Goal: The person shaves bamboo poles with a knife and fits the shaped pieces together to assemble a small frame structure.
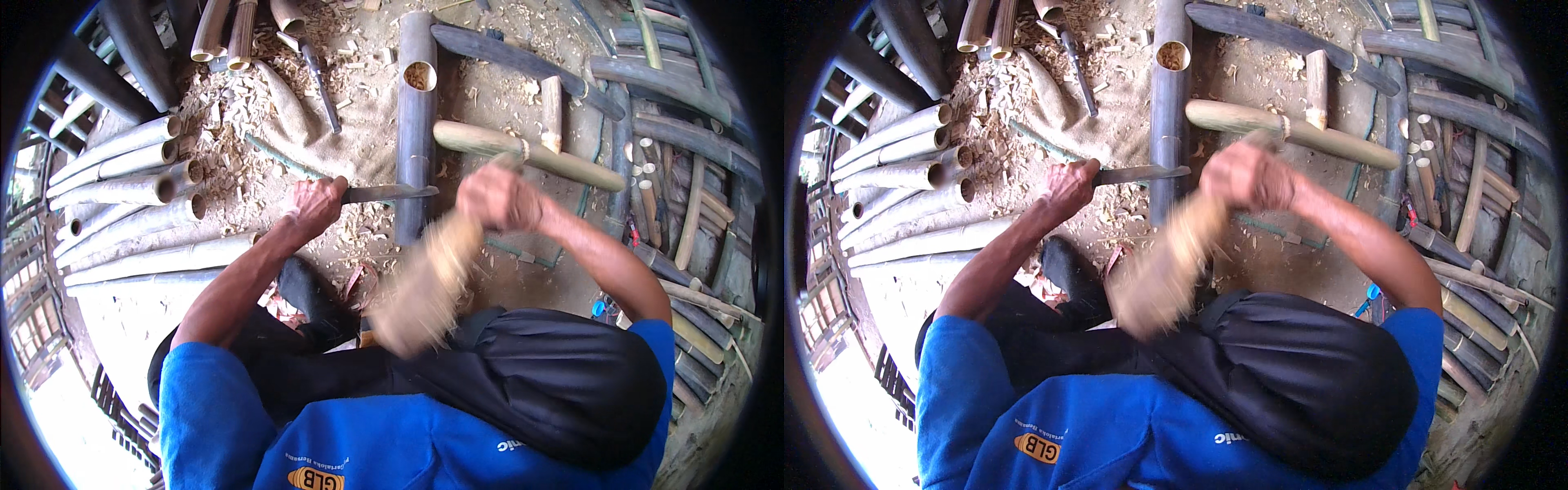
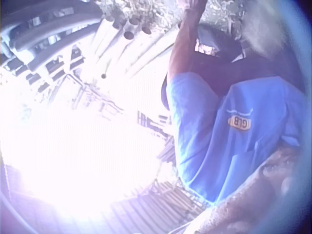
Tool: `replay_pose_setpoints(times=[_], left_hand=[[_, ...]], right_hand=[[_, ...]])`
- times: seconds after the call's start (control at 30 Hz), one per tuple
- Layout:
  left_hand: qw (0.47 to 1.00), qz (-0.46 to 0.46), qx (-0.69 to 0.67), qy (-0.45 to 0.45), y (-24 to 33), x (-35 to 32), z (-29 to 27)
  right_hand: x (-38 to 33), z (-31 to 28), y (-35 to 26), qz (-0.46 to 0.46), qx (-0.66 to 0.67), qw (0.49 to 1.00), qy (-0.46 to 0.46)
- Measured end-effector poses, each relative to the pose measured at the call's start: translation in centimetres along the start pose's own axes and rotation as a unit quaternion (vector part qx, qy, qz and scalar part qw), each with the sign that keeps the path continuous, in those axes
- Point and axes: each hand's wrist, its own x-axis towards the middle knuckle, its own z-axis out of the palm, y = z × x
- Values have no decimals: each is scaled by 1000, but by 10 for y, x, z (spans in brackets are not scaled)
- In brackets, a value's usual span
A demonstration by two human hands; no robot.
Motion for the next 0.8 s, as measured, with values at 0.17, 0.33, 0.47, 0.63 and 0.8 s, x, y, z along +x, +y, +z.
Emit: replay_pose_setpoints(times=[0.17,0.33,0.47,0.63,0.8], left_hand=[[1000,-17,19,1,-8,-4,0],[1000,-8,7,7,-6,-2,3],[1000,-14,12,6,-13,-4,8],[1000,0,11,17,-15,1,18],[999,-8,41,5,-7,-1,9]], right_hand=[[29,-16,-31,146,35,969,-198],[-6,5,7,202,-66,963,-166],[36,-23,-41,122,71,974,-175],[-2,-4,14,223,-77,960,-150],[23,-4,-28,23,68,997,-1]])
